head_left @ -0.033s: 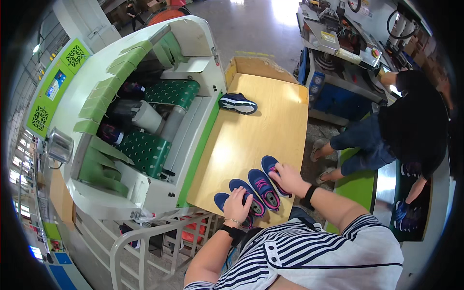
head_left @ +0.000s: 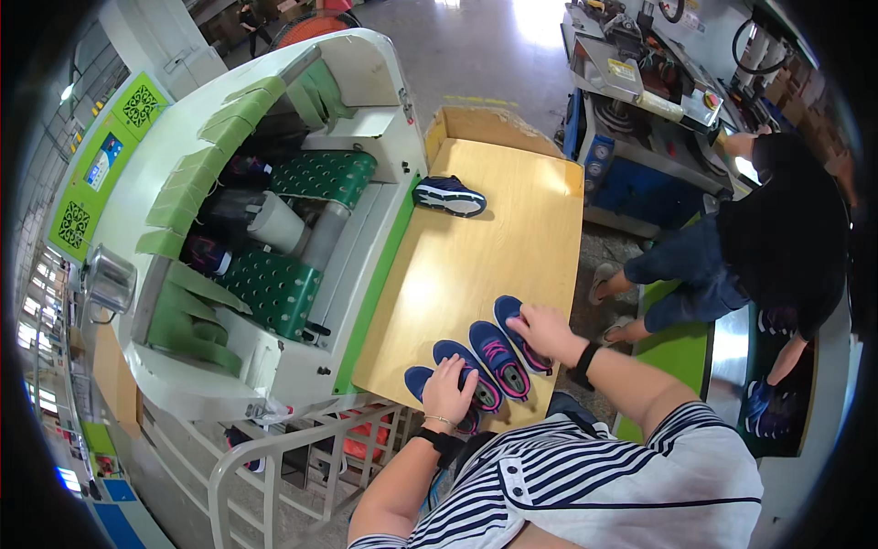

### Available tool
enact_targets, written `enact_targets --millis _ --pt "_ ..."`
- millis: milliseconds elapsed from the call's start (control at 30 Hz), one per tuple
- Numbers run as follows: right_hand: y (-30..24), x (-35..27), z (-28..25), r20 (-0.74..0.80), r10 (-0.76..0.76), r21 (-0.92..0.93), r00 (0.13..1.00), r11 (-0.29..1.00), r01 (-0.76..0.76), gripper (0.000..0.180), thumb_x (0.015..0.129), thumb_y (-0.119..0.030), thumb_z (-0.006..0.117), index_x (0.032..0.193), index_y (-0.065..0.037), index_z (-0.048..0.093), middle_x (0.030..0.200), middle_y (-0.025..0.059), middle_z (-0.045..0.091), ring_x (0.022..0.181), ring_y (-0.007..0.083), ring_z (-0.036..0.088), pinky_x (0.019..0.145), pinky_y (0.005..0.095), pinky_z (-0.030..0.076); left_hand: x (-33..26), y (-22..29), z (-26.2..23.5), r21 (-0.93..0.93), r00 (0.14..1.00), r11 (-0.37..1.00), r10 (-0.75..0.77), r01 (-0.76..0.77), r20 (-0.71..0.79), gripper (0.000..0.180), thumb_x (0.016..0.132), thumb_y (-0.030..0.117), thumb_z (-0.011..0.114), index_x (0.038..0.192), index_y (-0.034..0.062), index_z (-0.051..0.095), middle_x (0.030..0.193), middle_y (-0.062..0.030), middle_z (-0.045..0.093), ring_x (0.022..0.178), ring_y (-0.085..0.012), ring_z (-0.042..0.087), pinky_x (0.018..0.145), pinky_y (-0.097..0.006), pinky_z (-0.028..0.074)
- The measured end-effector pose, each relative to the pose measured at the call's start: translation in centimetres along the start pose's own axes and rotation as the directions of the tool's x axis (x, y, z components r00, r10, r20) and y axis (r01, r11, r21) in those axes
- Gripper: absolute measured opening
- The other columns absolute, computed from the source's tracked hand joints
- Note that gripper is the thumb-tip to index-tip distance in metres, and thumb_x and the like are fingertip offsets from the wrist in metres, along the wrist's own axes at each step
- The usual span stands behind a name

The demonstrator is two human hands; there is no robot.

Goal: The person removes shoes from a conveyor belt, places them on a table, and turns them over. The person then picks up the shoes one at a time, inserts plastic shoe trees into them, and places the shoes back onto the conveyor belt.

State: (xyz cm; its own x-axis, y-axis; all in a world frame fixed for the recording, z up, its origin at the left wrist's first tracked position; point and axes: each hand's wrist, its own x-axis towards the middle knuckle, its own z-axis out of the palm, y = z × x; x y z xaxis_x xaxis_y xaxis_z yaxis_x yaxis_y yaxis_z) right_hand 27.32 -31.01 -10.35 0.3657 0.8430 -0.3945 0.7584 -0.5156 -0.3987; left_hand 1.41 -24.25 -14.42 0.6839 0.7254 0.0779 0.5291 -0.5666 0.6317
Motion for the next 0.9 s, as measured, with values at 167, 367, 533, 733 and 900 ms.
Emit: enact_targets --millis 167,367,533,733,900 --pt "1.8 12.1 -1.9 -0.342 -0.208 -0.069 0.916 0.978 0.196 0.051 0.085 -0.033 0.071 0.121 0.001 0.057 0.116 0.0245 0.063 0.108 0.0402 0.06 0.093 0.047 0.05 0.3 0.0 -0.4 -0.015 1.0 1.0 0.011 -0.011 -0.007 0.04 0.091 0.033 0.067 0.115 0.0014 0.068 0.127 -0.0173 0.066 0.123 -0.0369 0.058 0.103 -0.044 0.046" --pt "1.0 27.0 -7.3 -0.493 -0.093 0.001 0.865 0.994 0.107 0.081 0.08 -0.035 0.08 0.138 0.007 0.044 0.127 0.0276 0.058 0.119 0.0433 0.055 0.103 0.0455 0.046 1.1 0.4 -0.6 -0.042 1.0 0.999 0.013 -0.013 0.011 0.044 0.087 0.036 0.07 0.114 0.0015 0.069 0.127 -0.0163 0.066 0.121 -0.0367 0.06 0.098 -0.044 0.049" --pt "-4.6 29.1 -5.7 -0.142 0.131 0.272 0.981 0.958 -0.088 0.071 0.079 -0.039 0.081 0.122 0.013 0.056 0.103 0.0261 0.068 0.089 0.0381 0.07 0.078 0.0431 0.057 1.1 0.1 -1.6 -0.044 0.999 0.998 -0.049 0.05 0.012 0.044 0.085 0.036 0.072 0.114 0.0034 0.069 0.125 -0.0142 0.067 0.12 -0.0353 0.061 0.099 -0.043 0.05" --pt "-4.2 22.3 -2.0 0.213 -0.116 0.912 0.97 0.38 -0.154 0.044 0.096 -0.033 0.067 0.11 0.008 0.062 0.094 0.0114 0.069 0.075 0.0209 0.07 0.074 0.0323 0.059 0.7 0.4 -1.8 -0.059 0.998 0.997 -0.059 0.059 0.011 0.041 0.088 0.034 0.069 0.115 0.0028 0.068 0.128 -0.0143 0.066 0.124 -0.0331 0.058 0.101 -0.042 0.047" --pt "-2.8 10.3 -2.2 0.106 -0.412 0.843 0.905 0.52 0.138 0.047 0.096 -0.024 0.067 0.131 0.005 0.055 0.121 0.0128 0.065 0.111 0.0233 0.064 0.097 0.0358 0.051 1.2 -1.5 -2.5 -0.849 0.869 0.285 -0.365 0.445 0.333 0.074 0.104 0.06 0.032 0.145 -0.0001 0.044 0.134 -0.0216 0.06 0.124 -0.0311 0.059 0.103 -0.042 0.048"
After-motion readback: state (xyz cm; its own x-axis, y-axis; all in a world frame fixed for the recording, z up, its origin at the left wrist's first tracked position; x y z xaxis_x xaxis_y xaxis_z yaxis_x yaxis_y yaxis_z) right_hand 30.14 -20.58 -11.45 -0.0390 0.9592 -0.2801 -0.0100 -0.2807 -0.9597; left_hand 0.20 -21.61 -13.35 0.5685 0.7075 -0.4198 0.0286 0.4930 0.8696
